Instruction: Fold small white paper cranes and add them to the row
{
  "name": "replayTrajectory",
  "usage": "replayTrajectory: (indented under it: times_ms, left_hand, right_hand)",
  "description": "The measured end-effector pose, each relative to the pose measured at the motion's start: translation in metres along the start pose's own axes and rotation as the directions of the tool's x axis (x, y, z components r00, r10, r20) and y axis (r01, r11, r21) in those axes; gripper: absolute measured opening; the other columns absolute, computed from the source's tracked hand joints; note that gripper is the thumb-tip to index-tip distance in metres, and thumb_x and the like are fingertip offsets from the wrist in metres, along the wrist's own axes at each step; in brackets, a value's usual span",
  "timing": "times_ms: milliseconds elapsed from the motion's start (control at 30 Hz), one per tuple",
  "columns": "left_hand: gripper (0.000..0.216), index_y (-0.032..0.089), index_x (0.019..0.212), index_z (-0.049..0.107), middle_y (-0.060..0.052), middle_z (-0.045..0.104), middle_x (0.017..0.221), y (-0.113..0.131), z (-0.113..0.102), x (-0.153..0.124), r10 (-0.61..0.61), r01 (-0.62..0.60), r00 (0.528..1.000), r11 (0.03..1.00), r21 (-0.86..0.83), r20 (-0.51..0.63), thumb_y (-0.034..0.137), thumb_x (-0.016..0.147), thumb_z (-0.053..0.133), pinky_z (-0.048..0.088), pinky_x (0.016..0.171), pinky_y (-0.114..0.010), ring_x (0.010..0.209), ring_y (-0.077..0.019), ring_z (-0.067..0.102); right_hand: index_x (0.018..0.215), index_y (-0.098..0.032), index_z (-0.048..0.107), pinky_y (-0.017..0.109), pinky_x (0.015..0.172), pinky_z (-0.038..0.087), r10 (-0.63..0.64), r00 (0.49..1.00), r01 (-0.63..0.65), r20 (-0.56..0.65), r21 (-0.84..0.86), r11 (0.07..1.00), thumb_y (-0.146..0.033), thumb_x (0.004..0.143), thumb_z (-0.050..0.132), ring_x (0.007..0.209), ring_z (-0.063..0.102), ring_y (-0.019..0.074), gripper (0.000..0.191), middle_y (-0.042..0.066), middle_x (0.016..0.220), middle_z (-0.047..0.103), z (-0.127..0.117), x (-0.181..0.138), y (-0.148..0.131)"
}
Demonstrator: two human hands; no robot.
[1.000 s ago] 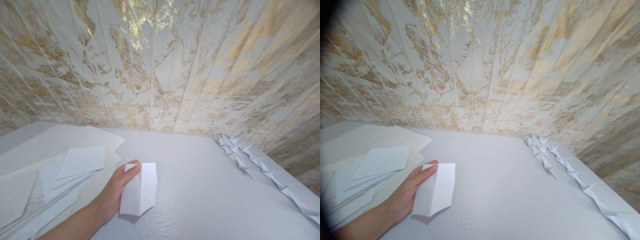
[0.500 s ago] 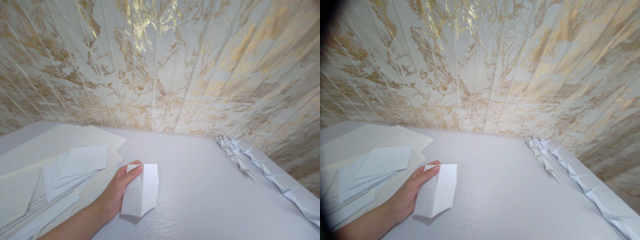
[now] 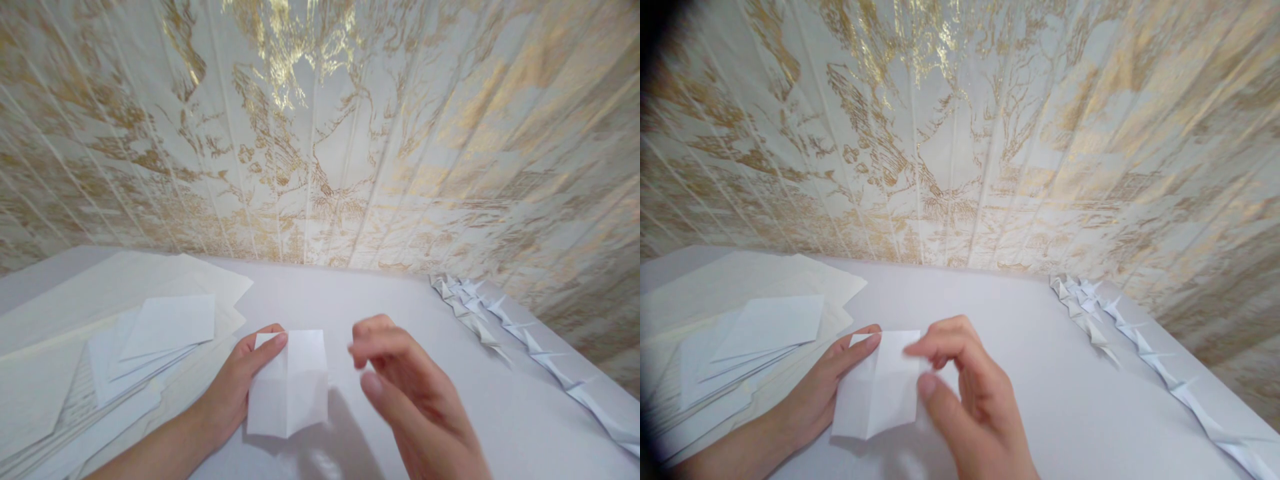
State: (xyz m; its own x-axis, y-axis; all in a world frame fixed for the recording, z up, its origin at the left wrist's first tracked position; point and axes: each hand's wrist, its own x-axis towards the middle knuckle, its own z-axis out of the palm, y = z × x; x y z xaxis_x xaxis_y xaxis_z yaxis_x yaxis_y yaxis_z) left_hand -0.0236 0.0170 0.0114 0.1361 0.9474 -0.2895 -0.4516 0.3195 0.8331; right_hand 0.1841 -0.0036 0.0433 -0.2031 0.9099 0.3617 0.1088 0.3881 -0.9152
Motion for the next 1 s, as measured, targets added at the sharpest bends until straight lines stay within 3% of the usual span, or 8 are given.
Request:
replayTrajectory:
  times_ms: [133,300,400,467,533,633,733,1000]
  left_hand:
    - [0.038,0.019,0.068,0.055,0.004,0.059,0.056,-0.001,-0.002,0.002,0.024,-0.024,0.999,0.999,0.029,-0.022,0.048,0.073,0.078,0.039,0.047,-0.018,0.048,-0.0101,0.051]
    - [0.037,0.019,0.070,0.054,0.005,0.057,0.055,-0.004,-0.004,0.002,0.077,-0.073,0.997,0.990,0.123,-0.021,0.050,0.076,0.074,0.037,0.046,-0.018,0.048,-0.0098,0.050]
    - [0.037,0.023,0.101,0.058,0.005,0.062,0.064,-0.005,0.000,0.000,0.141,-0.130,0.989,0.970,0.207,-0.036,0.049,0.078,0.072,0.040,0.048,-0.019,0.052,-0.0123,0.055]
    - [0.062,0.028,0.131,0.044,0.003,0.068,0.077,-0.006,0.004,-0.004,0.217,-0.201,0.975,0.952,0.230,-0.046,0.047,0.079,0.072,0.047,0.058,-0.023,0.062,-0.0168,0.062]
    - [0.074,0.031,0.140,0.038,0.000,0.071,0.091,-0.007,0.007,-0.007,0.298,-0.273,0.953,0.917,0.293,-0.045,0.043,0.077,0.075,0.050,0.072,-0.027,0.079,-0.0203,0.066]
    - [0.040,0.029,0.116,0.064,0.000,0.071,0.098,-0.008,0.006,-0.009,0.367,-0.322,0.930,0.794,0.516,0.016,0.035,0.077,0.075,0.046,0.082,-0.025,0.090,-0.0208,0.064]
    - [0.010,0.027,0.087,0.072,0.002,0.069,0.081,-0.009,0.003,-0.008,0.411,-0.332,0.911,0.665,0.668,0.043,0.033,0.079,0.072,0.043,0.073,-0.023,0.076,-0.0184,0.061]
    - [0.004,0.029,0.082,0.072,0.003,0.068,0.079,-0.010,0.002,-0.005,0.470,-0.351,0.881,0.580,0.735,0.050,0.033,0.081,0.070,0.042,0.071,-0.023,0.073,-0.0181,0.060]
  right_hand:
    - [0.120,-0.033,0.064,0.033,0.089,0.044,0.104,0.991,-0.110,0.081,0.072,0.991,-0.040,0.090,0.062,0.107,0.053,0.0227,0.031,0.006,0.121,0.055,0.014,0.023,0.033]
    - [0.114,-0.027,0.069,0.032,0.079,0.047,0.174,0.946,-0.239,0.274,0.226,0.944,-0.034,0.081,0.073,0.091,0.060,0.0214,0.034,0.006,0.106,0.066,0.033,0.009,0.051]
    - [0.106,-0.026,0.072,0.030,0.079,0.047,0.155,0.965,-0.186,0.209,0.135,0.973,-0.024,0.082,0.070,0.090,0.061,0.0203,0.024,0.004,0.101,0.068,0.032,0.009,0.049]
    - [0.105,-0.027,0.073,0.029,0.080,0.046,0.097,0.987,-0.104,0.131,0.043,0.994,-0.021,0.083,0.067,0.090,0.060,0.0201,0.023,0.003,0.096,0.067,0.027,0.013,0.049]
    - [0.103,-0.028,0.074,0.030,0.080,0.046,0.033,0.997,-0.030,0.067,-0.039,0.999,-0.022,0.084,0.067,0.088,0.059,0.0205,0.021,0.002,0.089,0.066,0.023,0.018,0.050]
    - [0.097,-0.028,0.075,0.030,0.078,0.046,-0.029,0.999,0.030,0.017,-0.114,0.993,-0.025,0.086,0.066,0.084,0.058,0.0208,0.014,0.001,0.081,0.063,0.019,0.022,0.051]
    - [0.089,-0.027,0.076,0.030,0.075,0.045,-0.050,0.999,0.050,0.007,-0.140,0.989,-0.027,0.087,0.066,0.079,0.057,0.0203,0.010,0.000,0.074,0.058,0.019,0.022,0.051]
    - [0.089,-0.026,0.074,0.031,0.076,0.043,-0.079,0.997,0.079,0.006,-0.142,0.987,-0.023,0.087,0.066,0.078,0.054,0.0200,0.009,0.000,0.073,0.057,0.019,0.022,0.052]
